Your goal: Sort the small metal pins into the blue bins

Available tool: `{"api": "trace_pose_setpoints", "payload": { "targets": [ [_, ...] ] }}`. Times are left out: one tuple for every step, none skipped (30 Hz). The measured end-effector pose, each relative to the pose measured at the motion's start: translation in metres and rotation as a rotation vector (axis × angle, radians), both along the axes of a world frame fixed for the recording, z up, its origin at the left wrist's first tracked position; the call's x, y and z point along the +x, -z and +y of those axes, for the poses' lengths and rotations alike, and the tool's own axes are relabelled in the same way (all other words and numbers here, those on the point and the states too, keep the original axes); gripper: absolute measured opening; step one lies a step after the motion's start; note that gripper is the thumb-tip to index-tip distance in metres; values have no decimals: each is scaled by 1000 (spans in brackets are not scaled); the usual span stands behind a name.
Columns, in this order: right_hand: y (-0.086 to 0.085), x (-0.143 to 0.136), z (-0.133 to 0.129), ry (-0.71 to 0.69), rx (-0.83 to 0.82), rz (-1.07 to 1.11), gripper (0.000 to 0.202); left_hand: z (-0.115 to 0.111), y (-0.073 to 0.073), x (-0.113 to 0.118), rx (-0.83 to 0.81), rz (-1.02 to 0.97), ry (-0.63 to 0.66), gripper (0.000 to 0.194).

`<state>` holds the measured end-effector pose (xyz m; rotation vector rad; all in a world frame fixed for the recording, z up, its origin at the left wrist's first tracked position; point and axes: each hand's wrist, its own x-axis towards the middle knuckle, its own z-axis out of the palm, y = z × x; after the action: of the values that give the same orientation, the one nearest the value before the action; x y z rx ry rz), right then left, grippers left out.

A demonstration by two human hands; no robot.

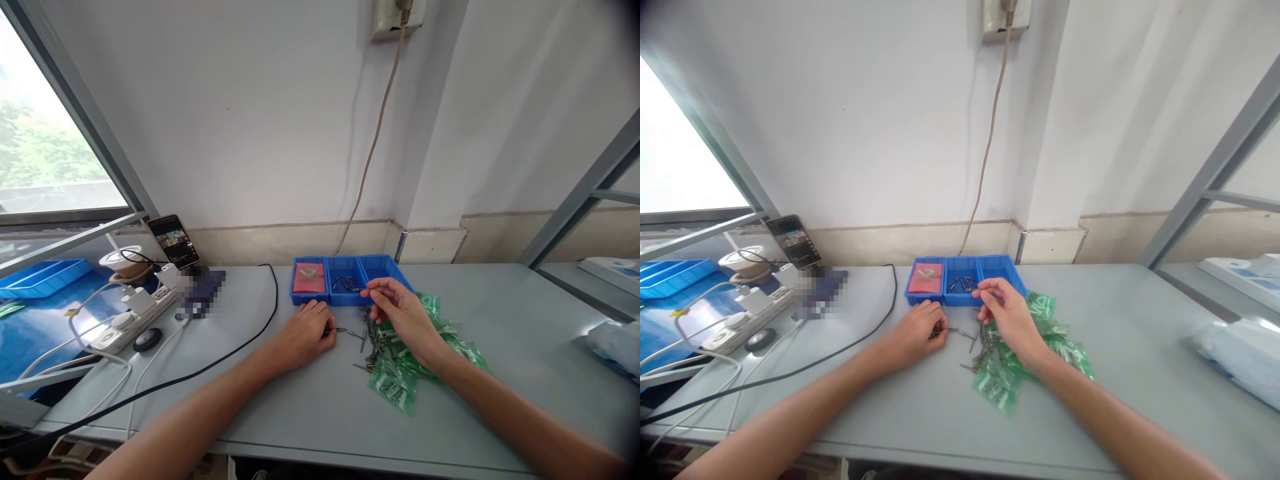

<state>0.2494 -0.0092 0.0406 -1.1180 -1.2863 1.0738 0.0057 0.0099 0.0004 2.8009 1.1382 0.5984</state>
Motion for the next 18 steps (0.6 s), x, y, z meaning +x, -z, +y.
{"api": "trace_pose_setpoints", "payload": {
  "targets": [
    [0,-1,0,-13,-4,-5,44,0,0,1,-3,10,-5,9],
    [0,-1,-1,-24,-6,-10,43,0,-1,1,-7,19,-7,8],
    [0,-2,-1,-32,-6,-14,42,0,-2,1,-12,26,-6,8],
    [0,-2,-1,-39,-7,-21,40,0,-3,1,-16,30,-4,9],
    [1,-3,-1,-41,-3,-31,39,0,-4,1,-18,31,-1,9],
    [1,-2,0,-38,8,-49,36,-1,-4,0,-18,29,1,9],
    [2,-2,0,-27,25,-84,34,-1,-4,0,-18,23,4,9],
    [3,0,1,-12,52,-144,30,-1,-5,0,-21,16,6,9],
    [4,1,1,0,90,-231,25,-1,-5,-1,-26,8,8,9],
    [6,3,1,-1,141,-345,20,-1,-5,-1,-34,0,10,9],
    [7,4,0,-23,204,-476,15,-1,-4,-2,-44,-7,12,9],
    [8,5,0,-59,273,-612,13,0,-4,-2,-53,-13,13,9],
    [9,6,-1,-107,338,-738,12,0,-4,-2,-60,-17,14,9],
    [11,6,-2,-163,391,-845,14,0,-4,-2,-63,-20,17,9],
    [12,5,-4,-216,424,-932,16,0,-4,-2,-63,-23,20,10],
    [13,4,-5,-259,437,-1002,18,0,-3,-2,-61,-24,21,10],
    [15,3,-6,-291,439,-1055,20,1,-2,-2,-58,-24,21,10],
    [16,2,-7,-313,435,-1094,21,1,-2,-2,-54,-26,20,9]
  ]
}}
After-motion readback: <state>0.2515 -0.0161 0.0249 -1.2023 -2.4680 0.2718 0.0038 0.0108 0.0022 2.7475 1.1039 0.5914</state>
